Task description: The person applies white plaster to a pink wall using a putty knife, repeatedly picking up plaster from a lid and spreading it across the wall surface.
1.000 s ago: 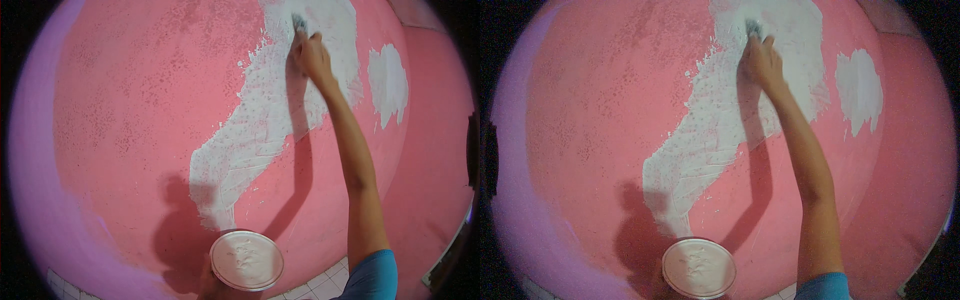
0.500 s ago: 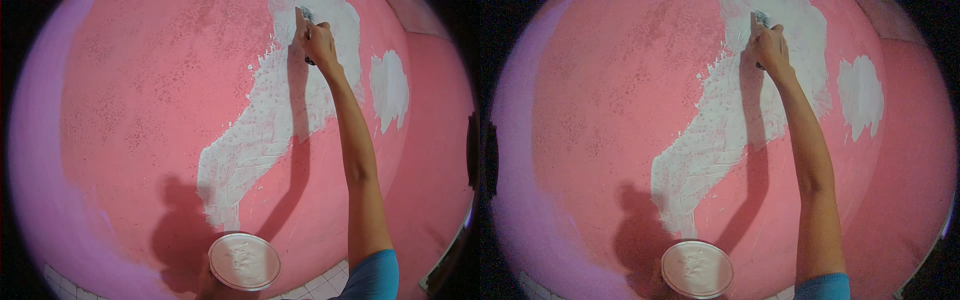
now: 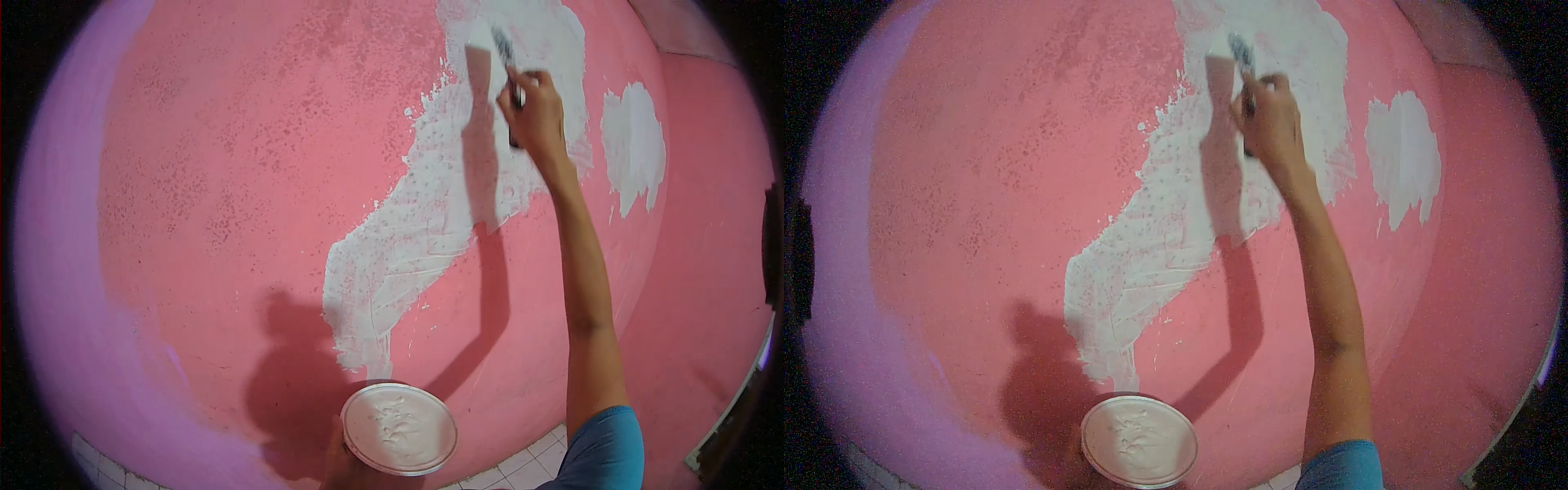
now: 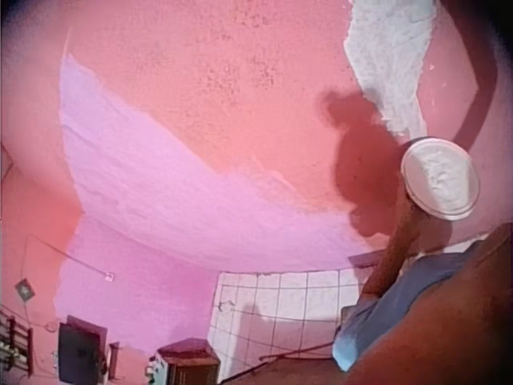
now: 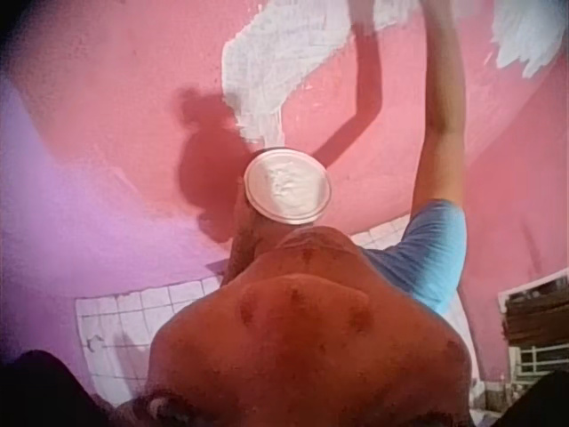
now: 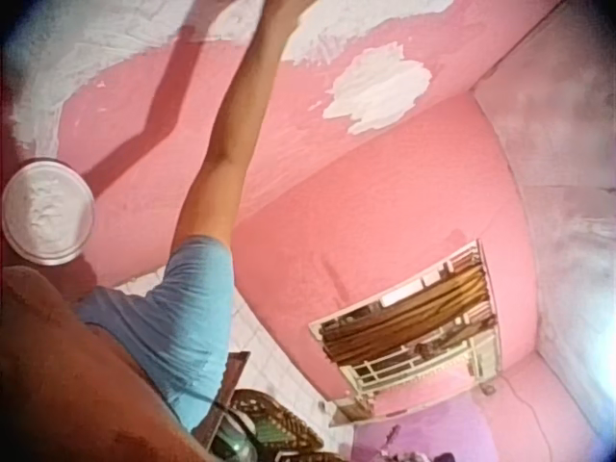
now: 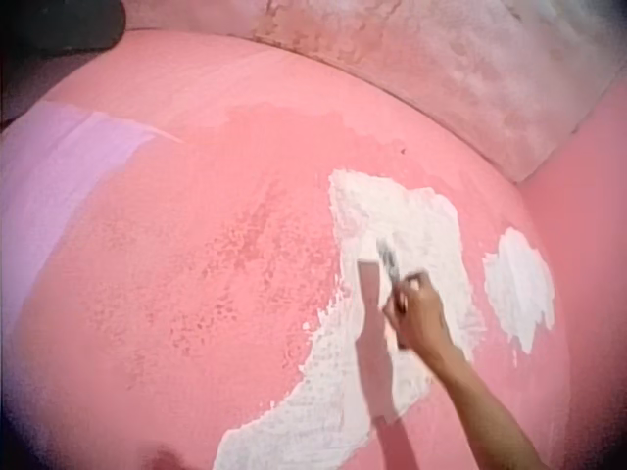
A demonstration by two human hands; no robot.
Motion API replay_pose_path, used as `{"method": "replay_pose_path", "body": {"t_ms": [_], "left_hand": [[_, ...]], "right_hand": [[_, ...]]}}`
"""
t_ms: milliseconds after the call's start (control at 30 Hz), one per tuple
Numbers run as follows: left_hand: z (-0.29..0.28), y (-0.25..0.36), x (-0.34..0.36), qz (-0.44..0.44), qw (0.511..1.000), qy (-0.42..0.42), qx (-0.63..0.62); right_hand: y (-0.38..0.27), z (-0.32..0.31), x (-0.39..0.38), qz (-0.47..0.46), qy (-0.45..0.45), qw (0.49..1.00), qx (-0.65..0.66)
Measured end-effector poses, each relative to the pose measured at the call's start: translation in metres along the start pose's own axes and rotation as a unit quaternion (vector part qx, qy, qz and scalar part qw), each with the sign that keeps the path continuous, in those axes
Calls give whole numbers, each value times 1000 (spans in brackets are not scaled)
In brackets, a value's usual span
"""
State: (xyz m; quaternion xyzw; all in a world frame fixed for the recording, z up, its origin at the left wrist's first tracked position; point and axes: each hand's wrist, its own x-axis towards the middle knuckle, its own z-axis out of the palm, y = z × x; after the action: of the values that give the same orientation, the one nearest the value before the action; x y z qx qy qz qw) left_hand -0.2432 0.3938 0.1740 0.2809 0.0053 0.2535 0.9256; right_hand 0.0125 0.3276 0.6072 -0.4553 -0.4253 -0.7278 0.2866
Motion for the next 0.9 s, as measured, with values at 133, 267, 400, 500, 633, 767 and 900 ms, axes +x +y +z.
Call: {"method": "replay_pose_path", "body": {"t_ms": [133, 267, 400, 500, 633, 767, 900], "left_hand": [[-1, -7, 4, -10, 1000, -19, -10], [-2, -11, 7, -15, 1000, -23, -15], [-5, -11, 11, -18, 999, -19, -25], [-8, -11, 11, -21, 999, -19, -38], [-18, -12, 19, -32, 996, -30, -78], [-27, -17, 25, -35, 995, -44, -78], [-13, -14, 26, -38, 998, -39, -41]], "right_hand": [[45, 34, 80, -30, -12, 999, -13], [70, 56, 103, -69, -63, 995, -43], [55, 59, 66, -65, -62, 996, -17], [25, 46, 0, -29, -80, 996, -2], [-7, 7, -76, -3, -133, 991, 24], [3, 2, -49, -19, -64, 997, 39], [57, 32, 32, -24, -48, 999, -1]]}}
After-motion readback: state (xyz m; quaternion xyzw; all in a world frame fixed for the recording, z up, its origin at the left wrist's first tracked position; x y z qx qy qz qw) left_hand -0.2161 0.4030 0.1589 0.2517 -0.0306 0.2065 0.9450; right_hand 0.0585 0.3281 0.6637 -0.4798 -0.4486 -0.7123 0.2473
